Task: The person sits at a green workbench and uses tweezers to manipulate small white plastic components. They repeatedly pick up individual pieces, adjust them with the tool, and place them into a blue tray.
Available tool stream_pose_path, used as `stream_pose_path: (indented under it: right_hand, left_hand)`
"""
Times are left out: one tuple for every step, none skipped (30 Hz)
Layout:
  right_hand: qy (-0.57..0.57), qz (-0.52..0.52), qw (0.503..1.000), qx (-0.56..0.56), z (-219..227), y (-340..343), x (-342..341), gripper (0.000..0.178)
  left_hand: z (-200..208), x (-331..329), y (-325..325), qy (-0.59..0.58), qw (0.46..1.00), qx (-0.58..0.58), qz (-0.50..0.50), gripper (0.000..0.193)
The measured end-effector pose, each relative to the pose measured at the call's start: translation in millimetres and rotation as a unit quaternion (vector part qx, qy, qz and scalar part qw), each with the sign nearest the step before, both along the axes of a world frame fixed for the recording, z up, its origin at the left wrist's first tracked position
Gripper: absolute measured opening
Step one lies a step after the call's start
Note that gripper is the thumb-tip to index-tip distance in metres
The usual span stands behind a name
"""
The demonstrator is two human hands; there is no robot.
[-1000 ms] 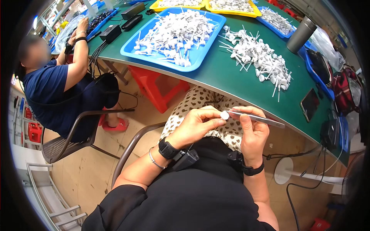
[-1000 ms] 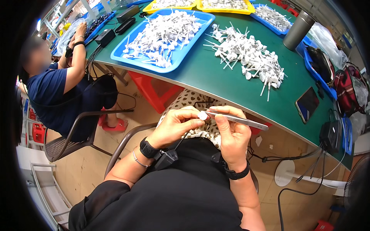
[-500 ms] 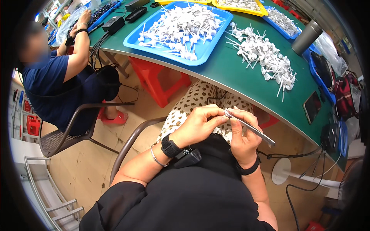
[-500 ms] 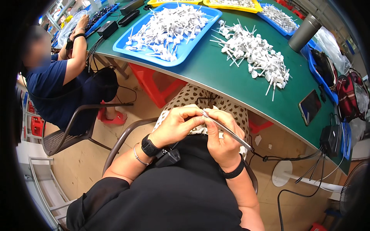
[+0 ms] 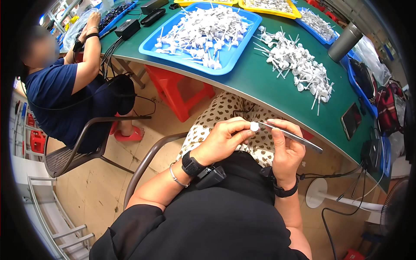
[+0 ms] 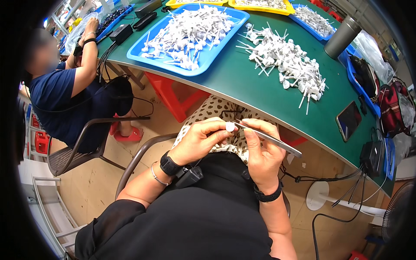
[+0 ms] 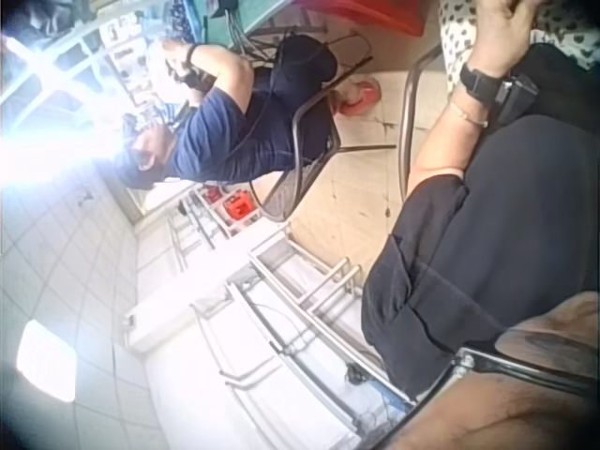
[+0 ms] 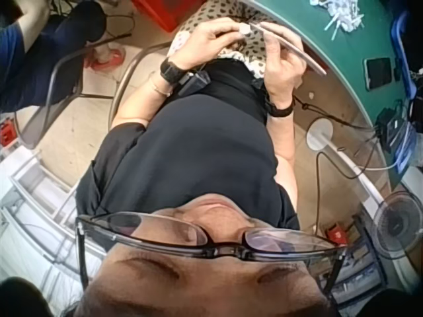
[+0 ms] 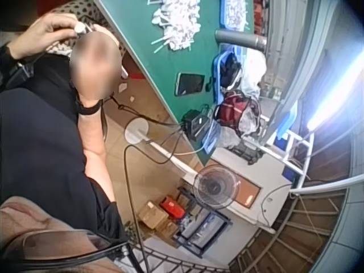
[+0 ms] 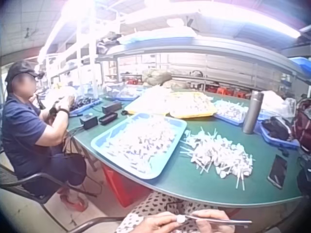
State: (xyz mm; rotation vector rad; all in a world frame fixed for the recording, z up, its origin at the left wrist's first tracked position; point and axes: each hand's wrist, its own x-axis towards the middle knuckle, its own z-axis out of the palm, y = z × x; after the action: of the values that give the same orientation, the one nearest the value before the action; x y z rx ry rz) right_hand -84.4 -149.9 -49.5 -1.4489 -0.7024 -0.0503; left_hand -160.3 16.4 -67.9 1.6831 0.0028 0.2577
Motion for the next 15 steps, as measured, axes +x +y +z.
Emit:
stream_pose_path:
  right_hand:
    - [-0.008,0.000,1.000,-0.014,-0.1,0.1,-0.2,0.014]
    - [-0.017,-0.001,0.999,-0.029,-0.1,0.3,-0.6,0.013]
    - [-0.014,0.002,1.000,-0.026,-0.2,0.7,-1.2,0.013]
    - [-0.010,0.006,1.000,-0.025,-0.7,1.4,-2.1,0.012]
    - [-0.006,0.010,1.000,-0.023,-1.1,2.3,-2.7,0.011]
    - [-0.024,0.008,0.999,-0.020,-2.2,4.0,-2.2,0.011]
    - [-0.026,0.010,0.999,-0.021,-2.8,4.3,-2.4,0.011]
    - [-0.029,0.013,0.999,-0.022,-3.2,4.5,-2.7,0.011]
    - [-0.031,0.015,0.999,-0.024,-3.6,4.6,-3.0,0.011]
    - [-0.036,0.017,0.999,-0.024,-3.7,4.9,-3.0,0.011]
    - [-0.040,0.019,0.999,-0.025,-3.9,5.0,-3.1,0.010]
    - [-0.044,0.022,0.998,-0.026,-4.1,5.3,-3.1,0.010]
    - [-0.042,0.022,0.999,-0.024,-4.3,5.5,-3.4,0.010]
    - [-0.040,0.023,0.999,-0.022,-4.5,5.8,-3.7,0.010]
    - [-0.039,0.023,0.999,-0.021,-4.6,6.2,-4.0,0.010]
  left_hand:
    - [0.4,-0.3,0.1,-0.002,1.000,-0.005,0.002,0.019]
    - [0.6,-0.6,0.1,-0.005,1.000,-0.011,0.005,0.019]
    - [-0.2,-0.7,0.1,-0.010,1.000,-0.014,0.007,0.018]
    - [-2.3,-0.8,0.0,-0.014,1.000,-0.018,0.010,0.018]
    - [-3.5,-1.0,0.1,-0.019,1.000,-0.022,0.012,0.017]
    - [-2.5,-1.4,0.8,-0.018,1.000,-0.016,0.011,0.017]
    - [-0.7,-1.5,1.5,-0.018,1.000,-0.010,0.010,0.016]
    - [0.1,-1.6,2.0,-0.017,1.000,-0.003,0.009,0.016]
    - [-0.4,-1.6,1.9,-0.019,1.000,0.001,0.008,0.016]
    - [-0.5,-1.6,2.0,-0.021,1.000,0.005,0.008,0.015]
    - [-0.7,-1.5,2.1,-0.024,1.000,0.010,0.008,0.015]
    - [-0.9,-1.4,2.0,-0.025,1.000,0.010,0.009,0.015]
    - [-1.3,-1.7,1.7,-0.027,1.000,0.010,0.010,0.015]
    - [-1.6,-1.9,1.7,-0.029,0.999,0.010,0.011,0.015]
    - [-1.9,-1.9,2.0,-0.029,0.999,0.012,0.010,0.015]
